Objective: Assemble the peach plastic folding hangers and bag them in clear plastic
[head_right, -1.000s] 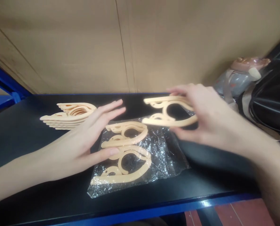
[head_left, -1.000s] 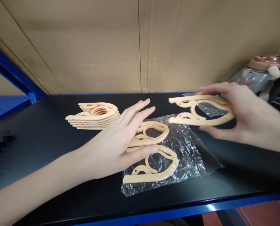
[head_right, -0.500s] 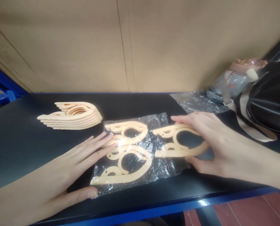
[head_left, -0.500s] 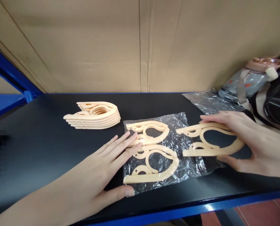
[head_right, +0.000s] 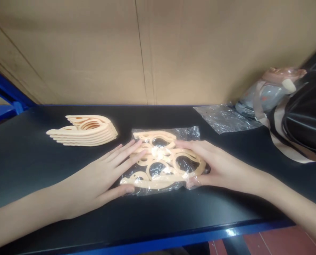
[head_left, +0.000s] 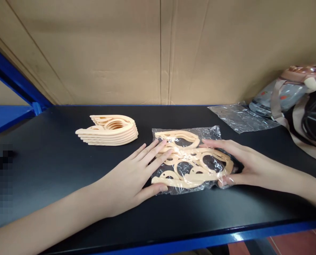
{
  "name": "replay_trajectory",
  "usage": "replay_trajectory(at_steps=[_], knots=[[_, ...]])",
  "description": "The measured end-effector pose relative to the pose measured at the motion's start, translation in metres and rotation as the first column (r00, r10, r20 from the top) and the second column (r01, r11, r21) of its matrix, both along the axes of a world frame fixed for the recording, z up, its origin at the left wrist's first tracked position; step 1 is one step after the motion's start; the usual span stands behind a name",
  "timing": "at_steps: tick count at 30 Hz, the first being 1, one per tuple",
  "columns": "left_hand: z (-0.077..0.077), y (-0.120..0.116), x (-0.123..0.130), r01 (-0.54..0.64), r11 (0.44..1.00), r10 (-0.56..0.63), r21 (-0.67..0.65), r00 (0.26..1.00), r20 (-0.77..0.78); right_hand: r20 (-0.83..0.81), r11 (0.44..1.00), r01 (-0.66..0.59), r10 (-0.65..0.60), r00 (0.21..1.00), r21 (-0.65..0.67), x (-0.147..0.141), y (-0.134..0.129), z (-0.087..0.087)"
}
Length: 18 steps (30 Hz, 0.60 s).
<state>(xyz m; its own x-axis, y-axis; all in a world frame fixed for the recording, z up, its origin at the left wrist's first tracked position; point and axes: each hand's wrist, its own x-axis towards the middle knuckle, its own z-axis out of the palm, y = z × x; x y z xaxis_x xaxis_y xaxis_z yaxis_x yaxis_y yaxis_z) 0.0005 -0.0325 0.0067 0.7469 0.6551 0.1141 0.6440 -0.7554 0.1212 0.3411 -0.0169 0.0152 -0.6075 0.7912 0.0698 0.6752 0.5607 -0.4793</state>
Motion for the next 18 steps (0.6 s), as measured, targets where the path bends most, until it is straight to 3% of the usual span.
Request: replay_trajectory(at_steps=[3,9,14,18], knots=[[0.003,-0.004,-0.005,-0.021,1.0,0.022,-0.01,0.998,0.052,0.032,1.0,0.017,-0.016,0.999,-0.018,0.011,0.002,0.003],[0.014,-0.026,-0.012,-0.284,0.953,0.297,-0.104,0.945,0.138,0.047,1.0,0.003,-0.002,0.999,-0.012,0.018,0.0,0.011],[0.017,-0.032,-0.006,-0.253,0.954,0.275,-0.162,0.952,0.137,-0.066,0.989,-0.083,0.075,0.995,-0.119,0.006,0.004,0.014],[0.014,-0.03,-0.002,-0.287,0.943,0.312,-0.167,0.938,0.153,-0.161,0.985,-0.052,0.026,0.987,-0.162,-0.004,0.004,0.007]])
